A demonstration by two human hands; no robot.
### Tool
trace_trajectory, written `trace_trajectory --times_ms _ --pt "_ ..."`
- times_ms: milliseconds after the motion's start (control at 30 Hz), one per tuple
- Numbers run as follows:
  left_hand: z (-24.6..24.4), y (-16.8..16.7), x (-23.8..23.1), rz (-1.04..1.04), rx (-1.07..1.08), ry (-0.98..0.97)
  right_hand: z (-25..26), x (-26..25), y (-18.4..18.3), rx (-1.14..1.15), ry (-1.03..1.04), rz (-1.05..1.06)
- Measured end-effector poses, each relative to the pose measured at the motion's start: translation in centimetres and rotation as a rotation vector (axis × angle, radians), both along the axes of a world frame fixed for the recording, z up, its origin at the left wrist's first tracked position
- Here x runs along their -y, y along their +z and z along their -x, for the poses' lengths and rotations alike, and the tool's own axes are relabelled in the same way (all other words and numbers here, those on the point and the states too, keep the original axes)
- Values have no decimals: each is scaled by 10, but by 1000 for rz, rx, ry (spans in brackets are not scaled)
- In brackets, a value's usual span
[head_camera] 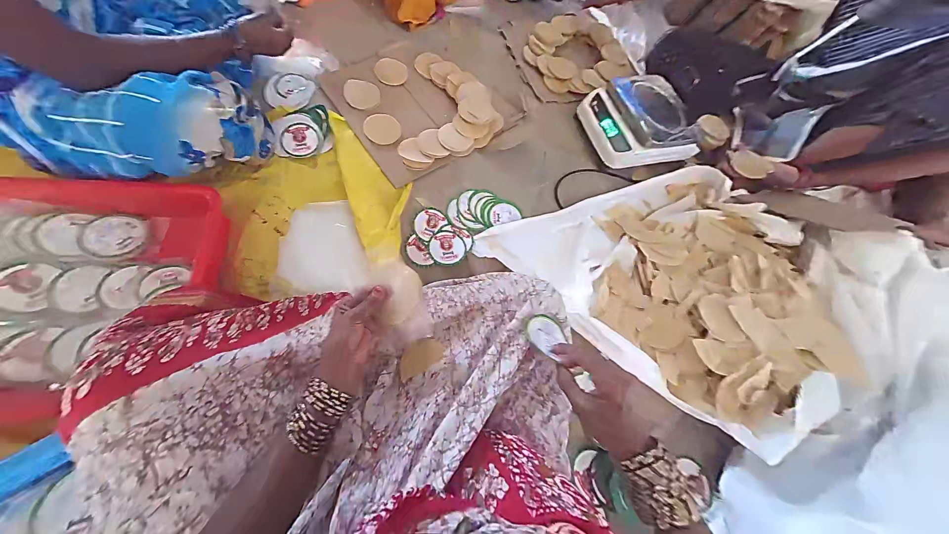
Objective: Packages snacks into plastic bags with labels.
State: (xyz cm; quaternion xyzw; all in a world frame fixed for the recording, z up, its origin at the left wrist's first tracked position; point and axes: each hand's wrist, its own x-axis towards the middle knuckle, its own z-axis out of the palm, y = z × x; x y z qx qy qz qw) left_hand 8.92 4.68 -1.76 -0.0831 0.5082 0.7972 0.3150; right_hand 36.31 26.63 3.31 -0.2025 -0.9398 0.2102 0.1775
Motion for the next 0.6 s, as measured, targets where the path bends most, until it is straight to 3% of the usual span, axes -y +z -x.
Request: trace_trajectory --times_ms 133,233,433,600 --pt "-34 26 -1 -192 124 23 29 20 19 -281 -160 209" --pt "-59 42 -2 -269 205 82 57 33 39 -457 -64 343" --pt "-84 58 12 -278 260 68 87 51 36 -545 284 -153" --pt "-91 55 24 -338 265 61 90 60 24 -534 398 -159"
